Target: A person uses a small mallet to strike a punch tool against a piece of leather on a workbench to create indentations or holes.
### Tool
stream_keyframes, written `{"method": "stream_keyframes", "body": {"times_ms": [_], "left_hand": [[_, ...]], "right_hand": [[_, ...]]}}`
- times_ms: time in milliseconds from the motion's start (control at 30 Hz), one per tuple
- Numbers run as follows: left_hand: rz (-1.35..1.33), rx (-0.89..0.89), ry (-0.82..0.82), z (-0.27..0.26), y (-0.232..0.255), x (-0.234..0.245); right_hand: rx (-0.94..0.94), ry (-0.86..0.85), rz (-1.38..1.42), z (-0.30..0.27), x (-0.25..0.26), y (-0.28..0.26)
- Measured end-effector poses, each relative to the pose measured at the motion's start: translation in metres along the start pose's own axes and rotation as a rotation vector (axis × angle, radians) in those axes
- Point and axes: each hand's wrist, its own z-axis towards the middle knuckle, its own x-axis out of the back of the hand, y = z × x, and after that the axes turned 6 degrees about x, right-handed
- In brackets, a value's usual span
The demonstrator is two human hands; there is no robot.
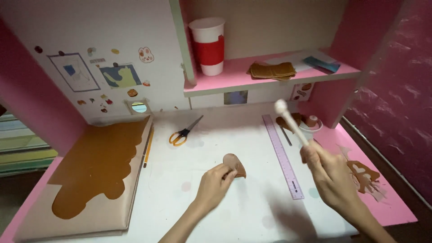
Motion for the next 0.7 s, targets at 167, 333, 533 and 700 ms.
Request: {"method": "stream_keyframes", "body": {"times_ms": [167,333,533,700], "left_hand": [[-0.110,0.137,0.019,0.008,0.004,0.011],[-0.193,0.289,0.042,0.011,0.016,0.024],[-0.939,0.494,0.061,0.032,-0.037,0.004],[-0.873,0.512,-0.023,0.036,-0.034,0.008]], "right_hand": [[-0.122,-0.141,0.270,-0.006,-0.032,0.037],[-0.238,-0.246,0.543,-0.006,-0.055,0.054],[-0.364,-0.299,0.577,-0.001,-0.069,0.049],[-0.375,-0.341,0.485,0.005,-0.080,0.048]]}}
